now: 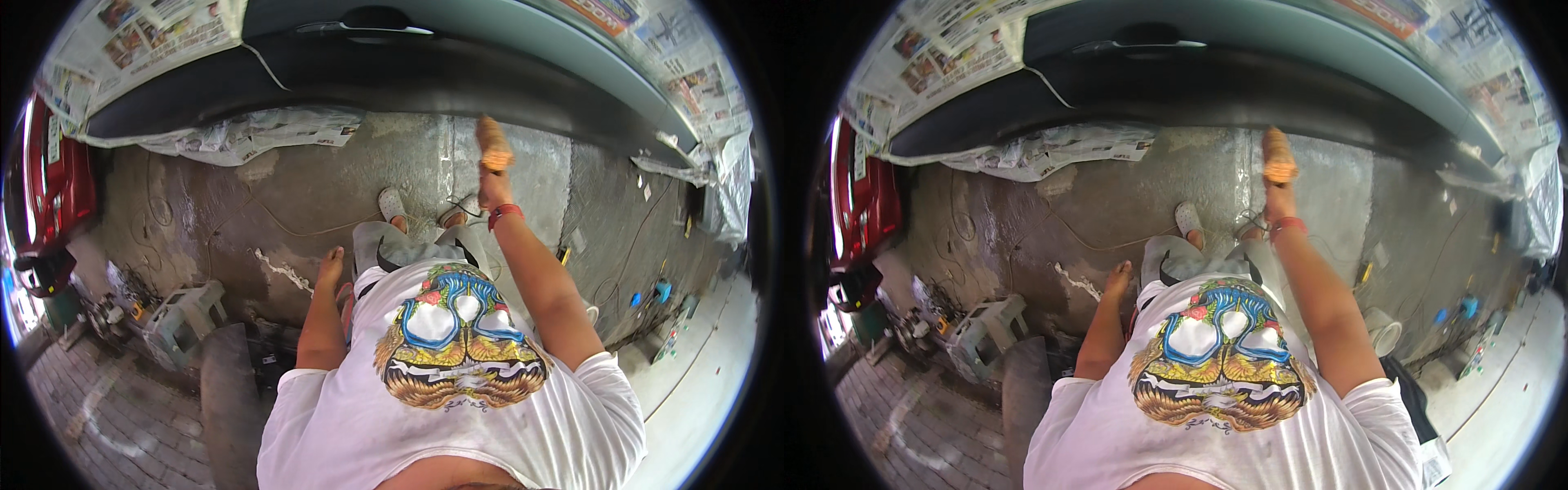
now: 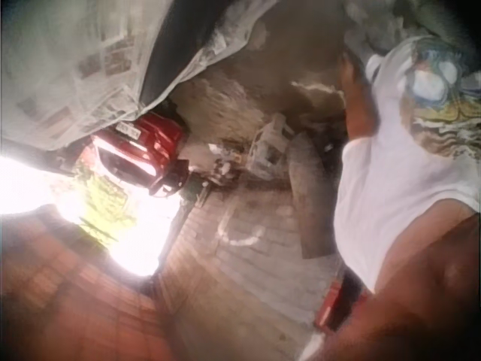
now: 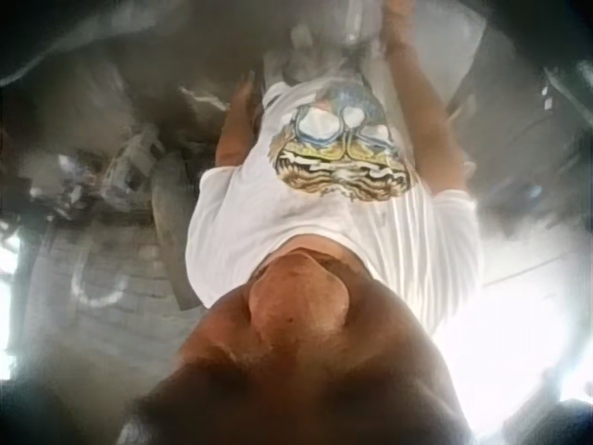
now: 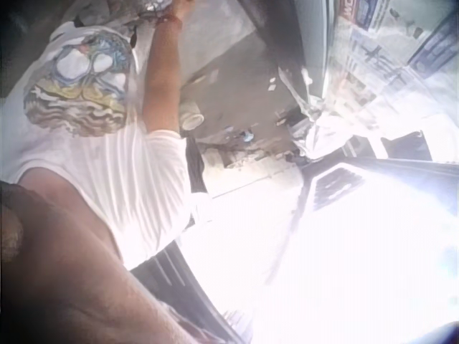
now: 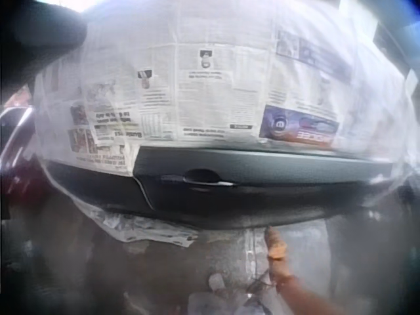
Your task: The person uses a heat gun to warm the car bumper, then wipes the surface with a cloth from a bucket. The bumper is partially covered with newspaper, and the person moves around the vehicle to access different sections.
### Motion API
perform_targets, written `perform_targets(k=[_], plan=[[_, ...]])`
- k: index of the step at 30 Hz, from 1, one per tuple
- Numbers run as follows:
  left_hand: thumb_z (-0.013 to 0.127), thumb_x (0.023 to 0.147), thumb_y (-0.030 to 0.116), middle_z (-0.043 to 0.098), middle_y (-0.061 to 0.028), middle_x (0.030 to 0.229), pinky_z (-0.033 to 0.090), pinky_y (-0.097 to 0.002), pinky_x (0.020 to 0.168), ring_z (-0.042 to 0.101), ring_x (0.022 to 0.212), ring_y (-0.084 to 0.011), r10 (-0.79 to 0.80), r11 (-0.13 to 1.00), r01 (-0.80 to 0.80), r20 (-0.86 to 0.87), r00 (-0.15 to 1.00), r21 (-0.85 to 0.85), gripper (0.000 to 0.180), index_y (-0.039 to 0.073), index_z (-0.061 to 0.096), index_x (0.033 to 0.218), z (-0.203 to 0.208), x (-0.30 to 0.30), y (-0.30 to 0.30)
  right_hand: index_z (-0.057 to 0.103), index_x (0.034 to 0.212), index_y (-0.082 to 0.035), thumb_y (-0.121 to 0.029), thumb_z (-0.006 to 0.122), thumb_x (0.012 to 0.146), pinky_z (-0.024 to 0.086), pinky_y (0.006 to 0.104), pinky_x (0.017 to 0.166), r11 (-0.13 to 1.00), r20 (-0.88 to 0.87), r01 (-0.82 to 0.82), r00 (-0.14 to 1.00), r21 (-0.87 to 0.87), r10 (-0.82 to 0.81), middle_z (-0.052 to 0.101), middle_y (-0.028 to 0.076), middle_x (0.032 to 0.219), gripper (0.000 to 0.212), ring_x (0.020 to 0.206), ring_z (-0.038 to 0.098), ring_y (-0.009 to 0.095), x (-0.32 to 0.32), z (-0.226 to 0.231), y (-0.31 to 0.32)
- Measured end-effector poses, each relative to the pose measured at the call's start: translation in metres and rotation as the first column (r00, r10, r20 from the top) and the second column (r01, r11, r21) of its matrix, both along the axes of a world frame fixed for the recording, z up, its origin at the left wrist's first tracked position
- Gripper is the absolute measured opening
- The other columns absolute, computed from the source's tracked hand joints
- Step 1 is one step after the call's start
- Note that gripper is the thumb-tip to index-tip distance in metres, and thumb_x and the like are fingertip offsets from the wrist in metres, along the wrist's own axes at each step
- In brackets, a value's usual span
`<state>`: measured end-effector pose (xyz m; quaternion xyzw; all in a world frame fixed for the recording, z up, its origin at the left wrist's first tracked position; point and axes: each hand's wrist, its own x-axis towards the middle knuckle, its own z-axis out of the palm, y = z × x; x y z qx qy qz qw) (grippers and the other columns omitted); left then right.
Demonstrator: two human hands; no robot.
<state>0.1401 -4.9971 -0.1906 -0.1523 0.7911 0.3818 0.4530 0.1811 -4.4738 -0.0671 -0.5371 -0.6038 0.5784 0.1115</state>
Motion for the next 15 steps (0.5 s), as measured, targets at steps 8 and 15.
perform_targets(k=[8,15], plan=[[0.057,0.105,0.045,0.062,-0.0179,0.141,0.046,-0.0391,0.107,0.063,0.125,-0.027,-0.071,0.997,0.071,-0.019,0.997,-0.032,0.058,0.003,0.056,0.145,0.071,-0.058,0.008,0.064,0.108,-0.01,-0.024,0.067,0.099,0.045,0.0302,0.061,0.879,-0.037,0.416,0.899,-0.234,-0.436,0.061,-0.003,0.082,0.016,0.069,0.056,0.012,0.042,-0.08,-0.001],[0.058,0.105,0.043,0.061,-0.0159,0.141,0.046,-0.037,0.106,0.062,0.123,-0.026,-0.419,0.851,0.421,0.076,0.905,-0.315,0.058,0.005,0.053,0.148,0.14,-0.086,0.005,0.064,0.101,-0.008,-0.028,0.069,0.098,0.045,0.0325,0.054,0.766,-0.112,0.255,0.914,-0.59,-0.39,0.059,0.001,0.072,0.02,0.06,0.056,0.014,-0.018,-0.084,-0.075]])
